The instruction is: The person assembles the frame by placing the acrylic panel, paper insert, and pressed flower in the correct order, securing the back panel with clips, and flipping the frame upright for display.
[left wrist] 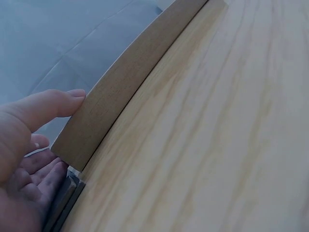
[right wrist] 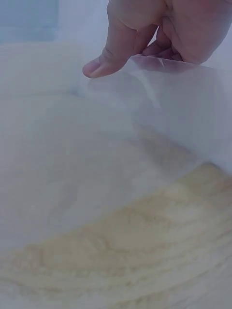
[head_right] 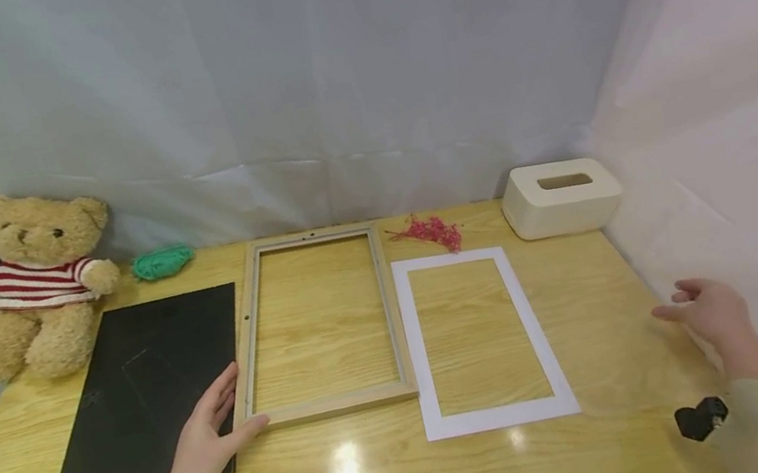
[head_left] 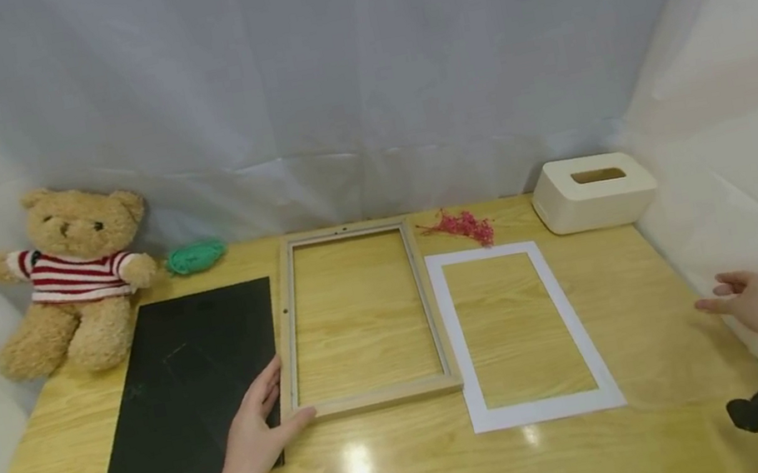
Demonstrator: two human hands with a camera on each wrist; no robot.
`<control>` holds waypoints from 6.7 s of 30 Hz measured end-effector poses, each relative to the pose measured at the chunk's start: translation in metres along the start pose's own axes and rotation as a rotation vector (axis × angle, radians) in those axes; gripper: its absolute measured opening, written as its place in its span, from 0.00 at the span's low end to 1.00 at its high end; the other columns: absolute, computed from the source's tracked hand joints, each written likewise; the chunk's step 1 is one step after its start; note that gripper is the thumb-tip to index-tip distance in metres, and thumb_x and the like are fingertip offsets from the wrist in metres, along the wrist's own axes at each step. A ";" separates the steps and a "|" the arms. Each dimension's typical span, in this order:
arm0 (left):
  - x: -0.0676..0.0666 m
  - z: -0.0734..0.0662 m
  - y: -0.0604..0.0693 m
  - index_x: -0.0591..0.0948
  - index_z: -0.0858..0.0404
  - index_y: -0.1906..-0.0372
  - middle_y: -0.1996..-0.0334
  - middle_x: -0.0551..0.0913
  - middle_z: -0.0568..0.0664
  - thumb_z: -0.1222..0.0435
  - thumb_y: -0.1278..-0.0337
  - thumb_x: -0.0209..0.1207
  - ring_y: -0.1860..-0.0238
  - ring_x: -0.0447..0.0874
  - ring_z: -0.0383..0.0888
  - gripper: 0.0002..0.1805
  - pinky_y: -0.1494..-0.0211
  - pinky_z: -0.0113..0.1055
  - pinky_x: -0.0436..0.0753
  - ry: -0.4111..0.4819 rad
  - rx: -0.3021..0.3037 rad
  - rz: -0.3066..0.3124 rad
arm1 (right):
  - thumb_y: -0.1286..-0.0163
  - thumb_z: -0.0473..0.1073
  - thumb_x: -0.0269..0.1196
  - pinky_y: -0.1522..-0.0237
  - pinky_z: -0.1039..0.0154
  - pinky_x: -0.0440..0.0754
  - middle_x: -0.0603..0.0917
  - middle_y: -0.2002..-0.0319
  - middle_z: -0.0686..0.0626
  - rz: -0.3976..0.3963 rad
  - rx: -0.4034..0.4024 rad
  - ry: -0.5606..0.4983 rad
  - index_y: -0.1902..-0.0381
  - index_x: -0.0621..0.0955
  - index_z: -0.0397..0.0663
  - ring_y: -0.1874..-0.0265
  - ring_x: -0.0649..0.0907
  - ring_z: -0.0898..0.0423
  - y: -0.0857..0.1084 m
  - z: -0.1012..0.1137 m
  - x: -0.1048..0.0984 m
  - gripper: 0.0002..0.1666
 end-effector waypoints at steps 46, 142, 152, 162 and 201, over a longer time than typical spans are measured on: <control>-0.002 0.001 0.001 0.58 0.59 0.26 0.28 0.57 0.57 0.50 0.50 0.69 0.34 0.63 0.57 0.49 0.36 0.44 0.67 -0.095 0.026 -0.013 | 0.37 0.28 0.62 0.64 0.62 0.84 0.86 0.64 0.38 -0.616 -0.376 -1.366 0.54 0.79 0.23 0.70 0.86 0.51 0.082 0.227 0.026 0.15; 0.000 0.005 0.002 0.62 0.61 0.28 0.30 0.61 0.55 0.52 0.54 0.71 0.36 0.67 0.59 0.49 0.36 0.50 0.68 -0.154 0.104 -0.050 | 0.31 0.36 0.59 0.52 0.50 0.80 0.72 0.40 0.40 0.031 -0.557 -0.280 0.37 0.73 0.39 0.51 0.78 0.42 0.029 0.289 0.193 0.25; -0.001 0.003 0.004 0.64 0.61 0.29 0.30 0.61 0.54 0.52 0.53 0.70 0.36 0.66 0.59 0.46 0.37 0.53 0.68 -0.177 0.128 -0.057 | 0.29 0.38 0.58 0.43 0.44 0.73 0.72 0.39 0.39 -0.025 -0.498 -0.262 0.39 0.74 0.38 0.40 0.70 0.40 0.049 0.248 0.166 0.22; -0.001 0.004 0.004 0.68 0.60 0.31 0.30 0.61 0.52 0.52 0.53 0.70 0.33 0.62 0.57 0.43 0.38 0.58 0.66 -0.190 0.146 -0.064 | 0.29 0.35 0.57 0.51 0.41 0.76 0.73 0.44 0.32 -0.138 -0.364 -0.180 0.40 0.73 0.33 0.48 0.73 0.36 0.055 0.187 0.133 0.21; 0.000 0.003 0.003 0.67 0.62 0.31 0.30 0.61 0.53 0.53 0.52 0.70 0.38 0.69 0.60 0.43 0.37 0.55 0.68 -0.193 0.145 -0.060 | 0.39 0.38 0.64 0.60 0.55 0.77 0.80 0.59 0.34 -0.186 0.077 -0.209 0.46 0.72 0.23 0.59 0.80 0.41 0.049 0.127 0.127 0.28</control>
Point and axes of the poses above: each hand's wrist, its own y-axis away from the middle knuckle, its own x-axis out of the palm, z = x × y, the point moved 3 cm from there along -y, towards the middle knuckle
